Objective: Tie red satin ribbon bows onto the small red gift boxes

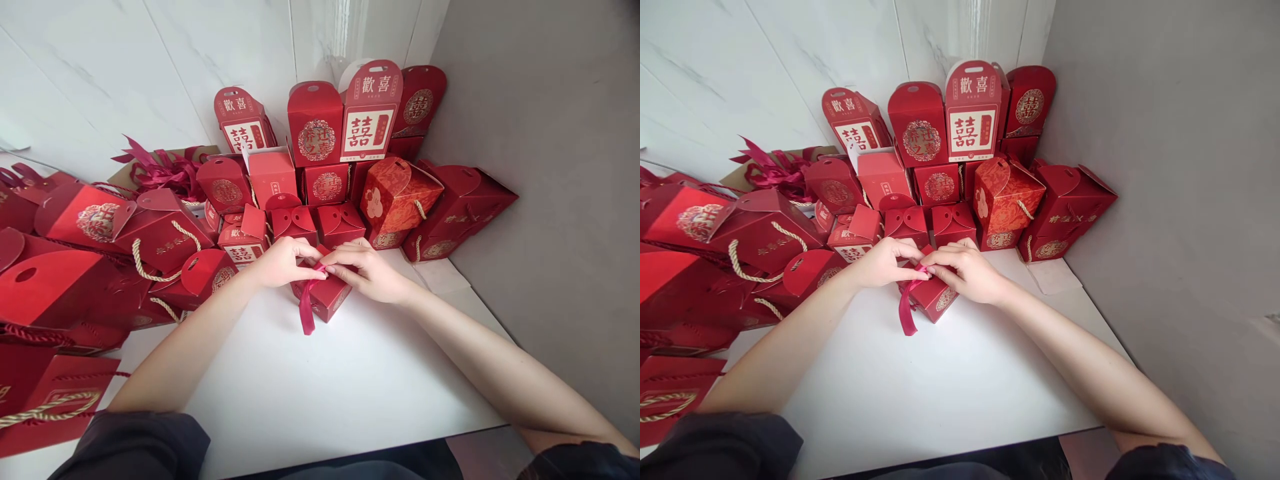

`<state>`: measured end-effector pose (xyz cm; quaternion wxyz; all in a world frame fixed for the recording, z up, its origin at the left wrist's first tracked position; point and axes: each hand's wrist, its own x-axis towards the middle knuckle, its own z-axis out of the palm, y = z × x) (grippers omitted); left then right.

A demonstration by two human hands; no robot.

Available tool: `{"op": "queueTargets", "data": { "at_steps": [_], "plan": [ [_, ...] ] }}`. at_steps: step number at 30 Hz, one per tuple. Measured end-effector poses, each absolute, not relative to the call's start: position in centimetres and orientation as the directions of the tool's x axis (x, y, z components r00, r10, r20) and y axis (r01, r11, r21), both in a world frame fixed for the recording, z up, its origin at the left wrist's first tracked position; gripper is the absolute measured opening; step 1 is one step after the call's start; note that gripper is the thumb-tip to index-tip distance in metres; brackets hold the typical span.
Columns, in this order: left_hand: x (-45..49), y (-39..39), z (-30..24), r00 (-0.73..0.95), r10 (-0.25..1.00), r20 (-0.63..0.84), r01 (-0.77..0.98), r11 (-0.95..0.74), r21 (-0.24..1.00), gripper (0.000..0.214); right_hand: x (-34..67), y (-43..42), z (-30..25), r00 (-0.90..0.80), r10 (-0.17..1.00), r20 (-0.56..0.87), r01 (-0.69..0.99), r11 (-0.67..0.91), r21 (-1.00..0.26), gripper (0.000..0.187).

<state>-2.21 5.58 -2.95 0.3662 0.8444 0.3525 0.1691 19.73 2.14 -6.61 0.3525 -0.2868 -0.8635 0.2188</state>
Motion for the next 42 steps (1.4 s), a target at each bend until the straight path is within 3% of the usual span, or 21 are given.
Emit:
{"op": "queueTargets", "data": {
  "at_steps": [4, 6, 8, 11, 13, 16, 22, 27, 29, 32, 35, 39, 42],
  "plan": [
    [-2.1, 5.4, -2.9, 0.697, 0.717, 0.038, 0.492, -0.515, 0.702, 0.024, 19.2, 1.6, -6.7, -0.562, 0.665, 0.491, 0.393, 0.738, -0.549, 0.019],
    [-2.2, 5.4, -2.9, 0.705, 0.709, 0.03, 0.487, -0.515, 0.705, 0.024, 19.3, 1.6, -6.6, -0.541, 0.686, 0.487, 0.337, 0.707, -0.621, 0.019],
    [-2.5, 5.5, -2.7, 0.708, 0.706, 0.004, 0.481, -0.487, 0.729, 0.023, 19.8, 1.9, -6.5, -0.536, 0.739, 0.408, 0.218, 0.589, -0.778, 0.017],
    [-3.1, 5.7, -2.1, 0.715, 0.698, -0.036, 0.469, -0.441, 0.765, 0.027, 21.3, 3.0, -6.5, -0.609, 0.765, 0.208, 0.027, 0.283, -0.959, 0.013],
    [-3.4, 5.6, -1.6, 0.733, 0.679, -0.048, 0.456, -0.438, 0.775, 0.028, 22.1, 3.7, -6.6, -0.684, 0.717, 0.134, -0.032, 0.154, -0.988, 0.012],
    [-3.5, 5.0, -0.8, 0.746, 0.662, -0.074, 0.469, -0.444, 0.763, 0.027, 22.5, 4.1, -6.8, -0.76, 0.644, 0.087, -0.033, 0.096, -0.995, 0.013],
    [-3.3, 4.1, 0.1, 0.735, 0.677, -0.042, 0.507, -0.507, 0.698, 0.022, 22.0, 2.7, -5.2, -0.853, 0.522, 0.012, 0.088, 0.167, -0.982, 0.018],
    [-3.1, 4.5, -0.6, 0.743, 0.664, -0.082, 0.486, -0.452, 0.748, 0.023, 21.9, 1.9, -4.1, -0.803, 0.59, -0.078, 0.197, 0.139, -0.971, 0.026],
    [-3.0, 4.6, -0.8, 0.751, 0.651, -0.111, 0.468, -0.405, 0.785, 0.023, 21.8, 1.9, -4.2, -0.757, 0.653, -0.026, 0.194, 0.186, -0.963, 0.029],
    [-3.0, 4.6, -0.6, 0.76, 0.64, -0.11, 0.451, -0.398, 0.798, 0.021, 21.4, 2.1, -4.6, -0.621, 0.767, 0.163, 0.243, 0.386, -0.89, 0.03],
    [-3.2, 4.5, -0.4, 0.764, 0.643, -0.049, 0.45, -0.477, 0.755, 0.02, 21.2, 2.2, -4.8, -0.575, 0.742, 0.345, 0.225, 0.549, -0.805, 0.033],
    [-3.6, 4.6, -0.3, 0.761, 0.649, 0.018, 0.486, -0.587, 0.648, 0.021, 21.4, 2.2, -4.8, -0.64, 0.698, 0.32, 0.181, 0.542, -0.821, 0.035],
    [-3.7, 4.6, -0.2, 0.778, 0.628, 0.007, 0.481, -0.604, 0.635, 0.018, 21.6, 2.4, -4.9, -0.685, 0.662, 0.303, 0.207, 0.576, -0.791, 0.032]
  ]
}}
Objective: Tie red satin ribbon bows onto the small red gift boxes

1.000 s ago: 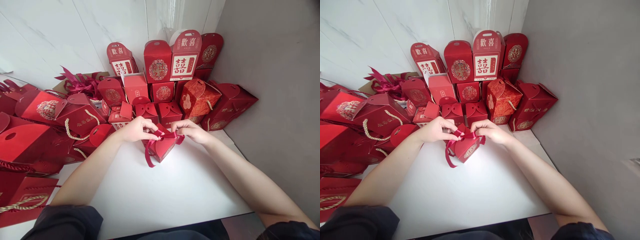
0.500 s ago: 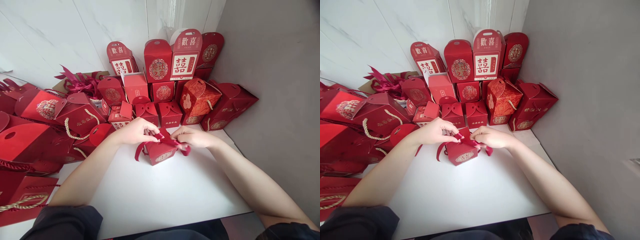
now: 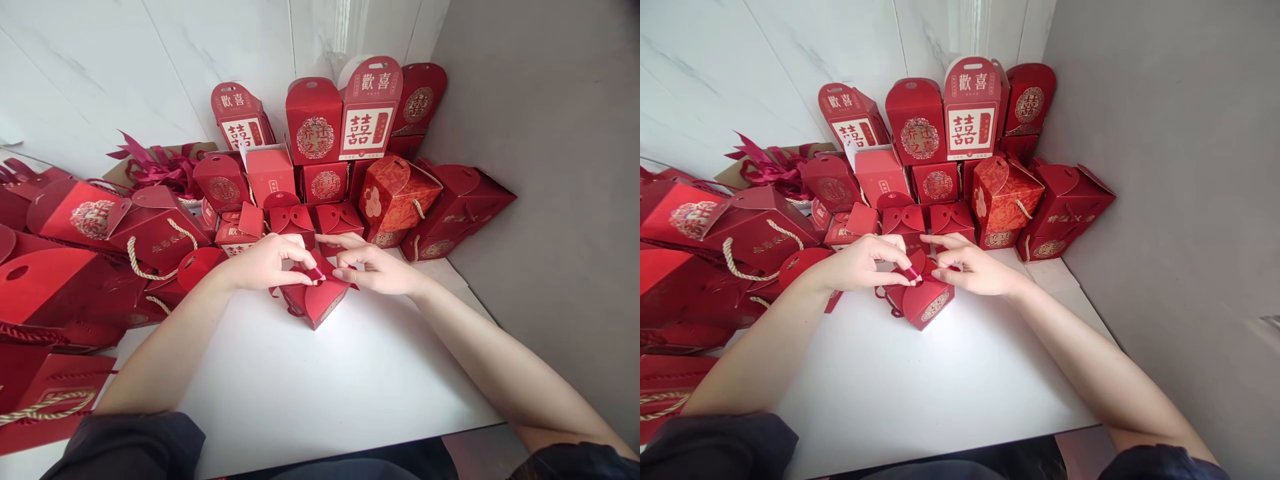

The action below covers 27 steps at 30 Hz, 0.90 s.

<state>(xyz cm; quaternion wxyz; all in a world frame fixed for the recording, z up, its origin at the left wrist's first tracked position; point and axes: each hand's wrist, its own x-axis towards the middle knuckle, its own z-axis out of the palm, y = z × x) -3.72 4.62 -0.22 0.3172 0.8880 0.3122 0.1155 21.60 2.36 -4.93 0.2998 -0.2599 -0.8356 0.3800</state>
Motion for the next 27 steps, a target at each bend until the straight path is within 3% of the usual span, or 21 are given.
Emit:
{"op": "queueTargets", "data": {
  "at_steps": [4, 10, 15, 19, 23, 27],
  "plan": [
    [-3.5, 4.4, 0.0, 0.838, 0.546, -0.011, 0.413, -0.621, 0.666, 0.015, 21.3, 2.6, -5.5, -0.75, 0.608, 0.26, 0.128, 0.518, -0.846, 0.031],
    [-3.2, 3.8, 0.4, 0.806, 0.592, 0.022, 0.436, -0.618, 0.654, 0.016, 20.7, 2.4, -6.1, -0.66, 0.729, 0.183, 0.103, 0.329, -0.939, 0.035],
    [-3.5, 3.2, 1.3, 0.755, 0.641, 0.136, 0.483, -0.685, 0.546, 0.013, 21.1, 2.3, -5.7, -0.525, 0.787, 0.324, 0.185, 0.477, -0.859, 0.033],
    [-3.9, 3.0, 1.9, 0.723, 0.673, 0.157, 0.519, -0.679, 0.519, 0.012, 21.3, 2.0, -4.8, -0.575, 0.651, 0.495, 0.168, 0.686, -0.708, 0.033],
    [-3.6, 2.8, 1.6, 0.752, 0.647, 0.125, 0.508, -0.69, 0.515, 0.01, 21.1, 1.4, -4.2, -0.696, 0.574, 0.431, 0.113, 0.681, -0.724, 0.033],
    [-3.3, 2.8, 1.3, 0.781, 0.616, 0.105, 0.475, -0.695, 0.539, 0.011, 21.0, 1.5, -4.5, -0.655, 0.664, 0.361, 0.138, 0.575, -0.807, 0.033]
  ]
}}
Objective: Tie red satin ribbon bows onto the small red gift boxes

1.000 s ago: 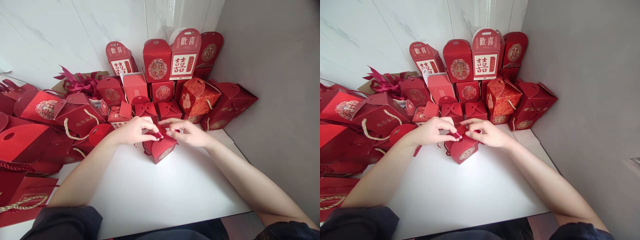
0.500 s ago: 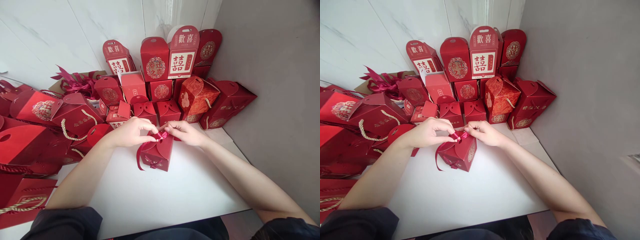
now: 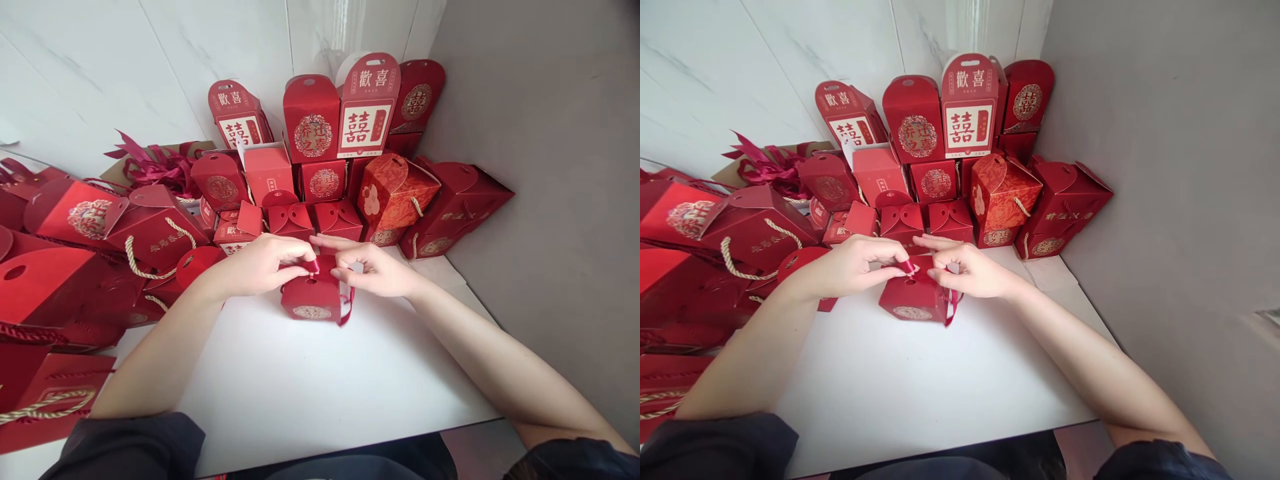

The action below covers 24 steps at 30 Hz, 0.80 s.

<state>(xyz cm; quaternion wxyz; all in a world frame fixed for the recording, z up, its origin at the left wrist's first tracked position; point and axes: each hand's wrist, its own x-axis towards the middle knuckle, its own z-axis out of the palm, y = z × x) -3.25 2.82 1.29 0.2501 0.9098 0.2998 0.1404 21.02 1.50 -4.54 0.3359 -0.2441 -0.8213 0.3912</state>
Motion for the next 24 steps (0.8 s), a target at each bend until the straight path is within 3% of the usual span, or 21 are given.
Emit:
{"op": "queueTargets", "data": {
  "at_steps": [4, 7, 12, 18, 24],
  "plan": [
    [-3.4, 3.2, 1.1, 0.729, 0.68, 0.079, 0.478, -0.588, 0.652, 0.012, 21.2, 2.2, -5.4, -0.578, 0.763, 0.29, 0.129, 0.436, -0.89, 0.031],
    [-3.7, 4.0, 0.8, 0.681, 0.731, 0.033, 0.494, -0.493, 0.717, 0.018, 21.3, 2.6, -5.8, -0.556, 0.781, 0.283, 0.153, 0.431, -0.889, 0.029],
    [-4.0, 6.3, -0.8, 0.683, 0.73, -0.016, 0.517, -0.468, 0.717, 0.027, 21.2, 3.1, -6.2, -0.511, 0.791, 0.337, 0.261, 0.516, -0.816, 0.032],
    [-4.2, 7.3, -2.0, 0.691, 0.714, -0.108, 0.474, -0.336, 0.814, 0.033, 21.1, 3.7, -7.1, -0.504, 0.819, 0.276, 0.241, 0.44, -0.865, 0.037],
    [-3.9, 6.2, -1.3, 0.706, 0.702, -0.093, 0.496, -0.397, 0.772, 0.032, 21.0, 3.5, -7.1, -0.46, 0.83, 0.315, 0.267, 0.467, -0.843, 0.033]
  ]
}}
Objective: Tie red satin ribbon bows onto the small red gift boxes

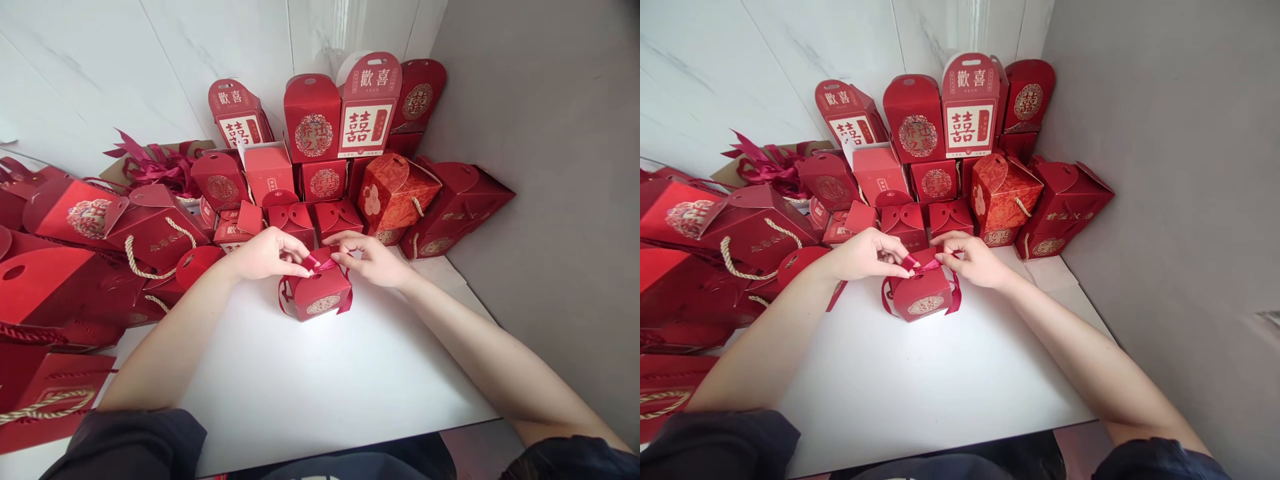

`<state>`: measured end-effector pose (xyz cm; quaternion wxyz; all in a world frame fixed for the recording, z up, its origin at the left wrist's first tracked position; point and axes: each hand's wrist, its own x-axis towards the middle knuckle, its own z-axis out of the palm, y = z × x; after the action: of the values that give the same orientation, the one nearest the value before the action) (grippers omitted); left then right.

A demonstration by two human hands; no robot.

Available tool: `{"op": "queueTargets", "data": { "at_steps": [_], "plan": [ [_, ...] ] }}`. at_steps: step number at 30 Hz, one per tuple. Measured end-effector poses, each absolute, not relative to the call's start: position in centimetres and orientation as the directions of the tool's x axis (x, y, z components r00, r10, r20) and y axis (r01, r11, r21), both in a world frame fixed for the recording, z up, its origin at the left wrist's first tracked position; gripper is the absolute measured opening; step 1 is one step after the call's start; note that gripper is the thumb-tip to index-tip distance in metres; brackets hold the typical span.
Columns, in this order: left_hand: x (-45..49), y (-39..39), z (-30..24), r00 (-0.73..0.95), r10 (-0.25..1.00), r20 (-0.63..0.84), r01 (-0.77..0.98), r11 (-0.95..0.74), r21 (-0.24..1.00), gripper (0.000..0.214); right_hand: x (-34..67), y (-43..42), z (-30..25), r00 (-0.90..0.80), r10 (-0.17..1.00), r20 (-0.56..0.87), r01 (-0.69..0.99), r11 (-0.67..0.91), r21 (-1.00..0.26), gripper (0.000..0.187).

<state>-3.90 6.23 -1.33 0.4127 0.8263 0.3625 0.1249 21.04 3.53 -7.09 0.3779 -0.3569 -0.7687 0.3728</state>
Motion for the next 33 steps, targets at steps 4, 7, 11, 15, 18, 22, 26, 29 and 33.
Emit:
{"op": "queueTargets", "data": {
  "at_steps": [4, 7, 11, 15, 18, 22, 26, 29, 33],
  "plan": [
    [-3.6, 6.5, -2.0, 0.726, 0.678, -0.116, 0.476, -0.374, 0.796, 0.034, 21.2, 3.8, -7.5, -0.463, 0.837, 0.291, 0.252, 0.439, -0.862, 0.033],
    [-3.6, 6.8, -2.5, 0.727, 0.673, -0.135, 0.466, -0.34, 0.816, 0.036, 21.5, 4.1, -7.4, -0.467, 0.835, 0.292, 0.254, 0.443, -0.86, 0.032],
    [-3.6, 6.8, -2.6, 0.711, 0.691, -0.132, 0.472, -0.329, 0.818, 0.037, 22.2, 4.0, -6.4, -0.567, 0.805, 0.176, 0.189, 0.335, -0.923, 0.028],
    [-3.5, 6.8, -2.7, 0.713, 0.693, -0.11, 0.458, -0.341, 0.821, 0.035, 22.3, 3.6, -5.8, -0.675, 0.736, 0.06, 0.028, 0.107, -0.994, 0.026],
    [-3.4, 6.9, -2.9, 0.725, 0.683, -0.092, 0.445, -0.362, 0.819, 0.035, 21.8, 3.3, -6.0, -0.662, 0.746, 0.067, -0.051, 0.044, -0.998, 0.023],
    [-3.5, 6.9, -3.2, 0.743, 0.667, -0.059, 0.402, -0.373, 0.837, 0.034, 21.5, 3.2, -6.4, -0.625, 0.777, 0.08, -0.118, 0.008, -0.993, 0.021],
    [-3.6, 6.8, -2.8, 0.746, 0.665, -0.034, 0.367, -0.369, 0.854, 0.031, 21.8, 3.5, -6.6, -0.632, 0.772, 0.069, -0.131, -0.019, -0.991, 0.018],
    [-3.9, 6.9, -2.0, 0.791, 0.611, -0.04, 0.339, -0.382, 0.86, 0.026, 21.9, 3.6, -6.7, -0.59, 0.806, 0.034, -0.084, -0.02, -0.996, 0.023],
    [-4.6, 6.9, -0.8, 0.812, 0.571, -0.122, 0.394, -0.381, 0.837, 0.03, 21.9, 3.6, -6.4, -0.608, 0.794, -0.001, 0.034, 0.025, -0.999, 0.035]
  ]
}}
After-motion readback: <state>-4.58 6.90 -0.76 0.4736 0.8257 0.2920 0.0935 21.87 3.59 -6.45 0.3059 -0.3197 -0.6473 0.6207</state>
